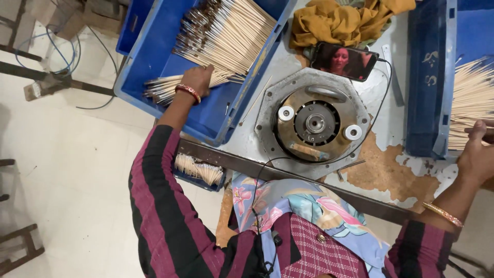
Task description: Feeding sticks into a processing machine and collecting the finished incense sticks from the output bin.
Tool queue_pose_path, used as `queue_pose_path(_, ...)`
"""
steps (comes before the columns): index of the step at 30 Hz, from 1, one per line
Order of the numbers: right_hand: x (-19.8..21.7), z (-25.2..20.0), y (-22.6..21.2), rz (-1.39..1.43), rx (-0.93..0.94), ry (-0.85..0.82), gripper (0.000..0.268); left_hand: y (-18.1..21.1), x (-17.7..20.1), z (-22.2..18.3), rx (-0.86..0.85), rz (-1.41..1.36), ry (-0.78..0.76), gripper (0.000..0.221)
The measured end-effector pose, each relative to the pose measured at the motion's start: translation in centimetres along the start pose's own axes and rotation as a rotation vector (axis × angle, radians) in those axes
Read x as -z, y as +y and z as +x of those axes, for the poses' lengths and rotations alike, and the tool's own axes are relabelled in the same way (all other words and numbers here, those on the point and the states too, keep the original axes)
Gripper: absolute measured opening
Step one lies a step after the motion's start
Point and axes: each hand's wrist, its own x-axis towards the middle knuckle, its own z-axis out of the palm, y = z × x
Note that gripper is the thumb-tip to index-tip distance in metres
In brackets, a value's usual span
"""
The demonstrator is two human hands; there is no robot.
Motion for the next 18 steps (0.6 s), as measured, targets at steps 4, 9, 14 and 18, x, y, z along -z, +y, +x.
queue_pose_path(4, 0.2, -0.3, 1.8, -0.058, -0.030, 0.027, 0.027, 2.7, 5.2, -1.0, 0.046, -0.251, 0.242, 0.053)
queue_pose_path(9, -0.5, 0.1, -1.9, 0.027, -0.202, 0.031, 0.028, 5.5, 6.7, -4.2, 0.072, -0.769, 0.577, 0.047)
queue_pose_path(14, 0.8, 0.2, -2.3, 0.071, 0.138, 0.064, 0.008, 8.4, 4.8, -6.2, 0.229, -1.525, 0.788, 0.046)
queue_pose_path(18, 1.8, -0.1, -4.8, -0.016, 0.173, 0.086, 0.005, 8.5, 2.6, -5.2, 0.144, -1.624, 0.710, 0.042)
